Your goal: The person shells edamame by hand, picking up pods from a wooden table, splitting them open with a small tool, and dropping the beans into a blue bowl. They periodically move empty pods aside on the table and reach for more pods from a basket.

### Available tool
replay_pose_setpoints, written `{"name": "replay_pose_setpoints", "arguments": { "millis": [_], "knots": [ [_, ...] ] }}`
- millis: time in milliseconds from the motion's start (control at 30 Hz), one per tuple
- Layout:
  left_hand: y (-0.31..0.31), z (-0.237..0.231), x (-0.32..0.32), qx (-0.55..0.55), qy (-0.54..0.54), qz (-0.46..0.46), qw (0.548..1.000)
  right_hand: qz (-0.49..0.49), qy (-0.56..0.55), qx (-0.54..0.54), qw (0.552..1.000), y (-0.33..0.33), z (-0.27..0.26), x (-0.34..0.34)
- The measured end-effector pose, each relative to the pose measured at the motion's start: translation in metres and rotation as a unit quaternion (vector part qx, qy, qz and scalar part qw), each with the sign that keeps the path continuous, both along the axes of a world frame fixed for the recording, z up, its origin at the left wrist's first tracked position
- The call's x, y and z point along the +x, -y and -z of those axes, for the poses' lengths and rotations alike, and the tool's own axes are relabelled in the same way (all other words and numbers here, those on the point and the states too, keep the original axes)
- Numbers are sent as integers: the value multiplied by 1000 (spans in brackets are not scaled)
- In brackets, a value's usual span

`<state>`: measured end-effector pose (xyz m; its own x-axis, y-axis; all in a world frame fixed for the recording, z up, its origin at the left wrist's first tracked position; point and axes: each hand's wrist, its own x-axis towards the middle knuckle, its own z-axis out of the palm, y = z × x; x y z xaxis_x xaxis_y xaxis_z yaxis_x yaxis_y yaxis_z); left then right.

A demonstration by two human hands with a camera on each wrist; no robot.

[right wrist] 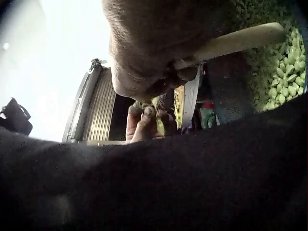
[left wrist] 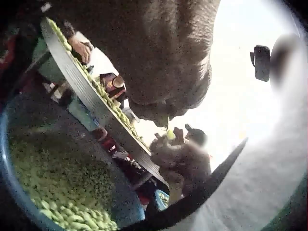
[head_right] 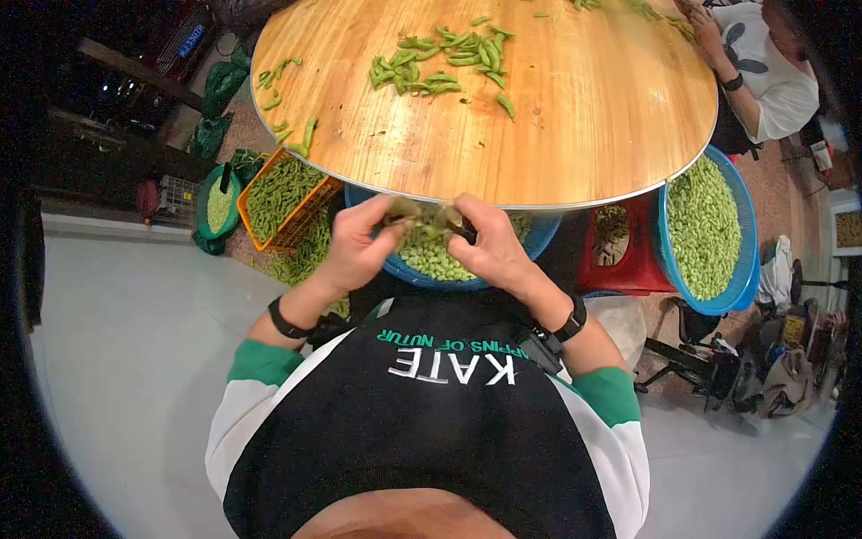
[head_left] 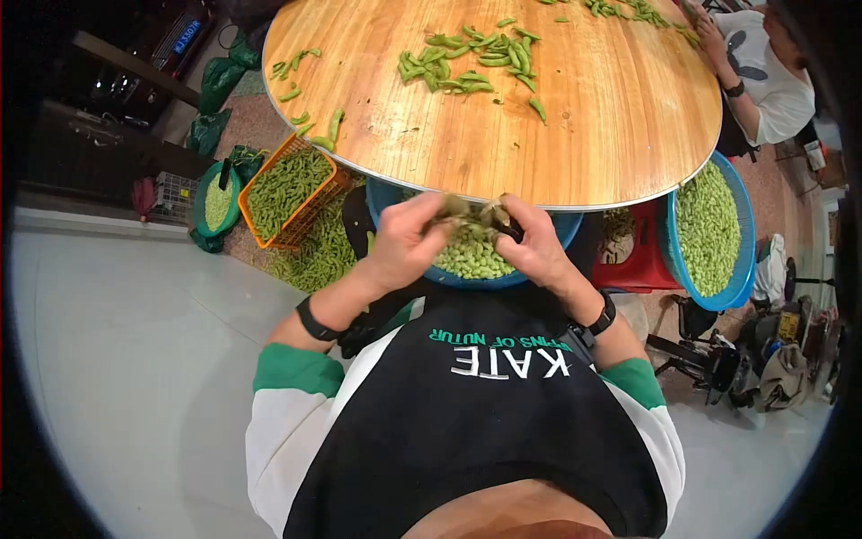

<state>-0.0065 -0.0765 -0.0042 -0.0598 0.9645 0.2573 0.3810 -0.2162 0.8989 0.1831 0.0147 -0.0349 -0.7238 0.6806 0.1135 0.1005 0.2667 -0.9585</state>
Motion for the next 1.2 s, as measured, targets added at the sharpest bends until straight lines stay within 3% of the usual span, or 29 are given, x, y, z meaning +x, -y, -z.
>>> {"name": "replay_pose_setpoints", "arguments": {
  "millis": [67, 100, 133, 200, 300, 333, 400, 433, 500, 533, 600, 700, 800, 1000, 1033, 1067, 1200],
  "knots": [
    [6, -11, -15, -2, -58, -27, 998, -29, -3, 3, 1000, -1, 5, 1],
    [9, -10, -29, -31, -174, -19, 984, -28, -5, 0, 1000, 0, 7, 1],
    [12, -8, -46, -56, -286, -9, 956, -29, -11, 30, 999, 0, 8, 2],
    [24, -4, -76, -193, -486, 16, 852, -27, -21, 64, 997, -1, 8, 4],
    [15, -14, -80, -222, -529, 57, 817, -54, -8, 165, 985, 1, 13, 7],
    [-2, -19, -73, -146, -493, 58, 856, -54, -9, 164, 985, 2, 12, 6],
    [-43, -23, -56, 8, -422, 39, 906, -27, -17, 68, 997, 3, 8, 4],
    [-67, -21, -49, 83, -386, 19, 918, -25, -15, 69, 997, 4, 7, 4],
    [-124, -4, -48, 158, -382, 2, 910, -15, -40, -48, 998, 3, 3, 6],
    [-150, 5, -48, 147, -395, -17, 907, -14, -38, -45, 998, 3, 0, 8],
    [-190, 21, -56, 139, -407, -36, 902, 13, -42, -137, 990, 1, -5, 13],
    [-218, 26, -62, 88, -492, -66, 864, 38, -47, -156, 986, -2, -4, 21],
    [-220, 17, -67, 17, -468, -49, 882, 59, -87, -193, 976, -7, 4, 20],
    [-185, 1, -60, 148, -353, -78, 921, 97, -204, -284, 932, -26, -12, 8],
    [-170, -12, -49, 21, -138, -17, 990, 101, -232, -285, 924, -29, -13, 5],
    [-155, -17, -39, -109, 88, 44, 989, 104, -231, -287, 924, -32, -15, 3],
    [-117, -11, -15, -165, 243, 110, 949, 65, -264, -332, 903, -34, -21, -5]
  ]
}}
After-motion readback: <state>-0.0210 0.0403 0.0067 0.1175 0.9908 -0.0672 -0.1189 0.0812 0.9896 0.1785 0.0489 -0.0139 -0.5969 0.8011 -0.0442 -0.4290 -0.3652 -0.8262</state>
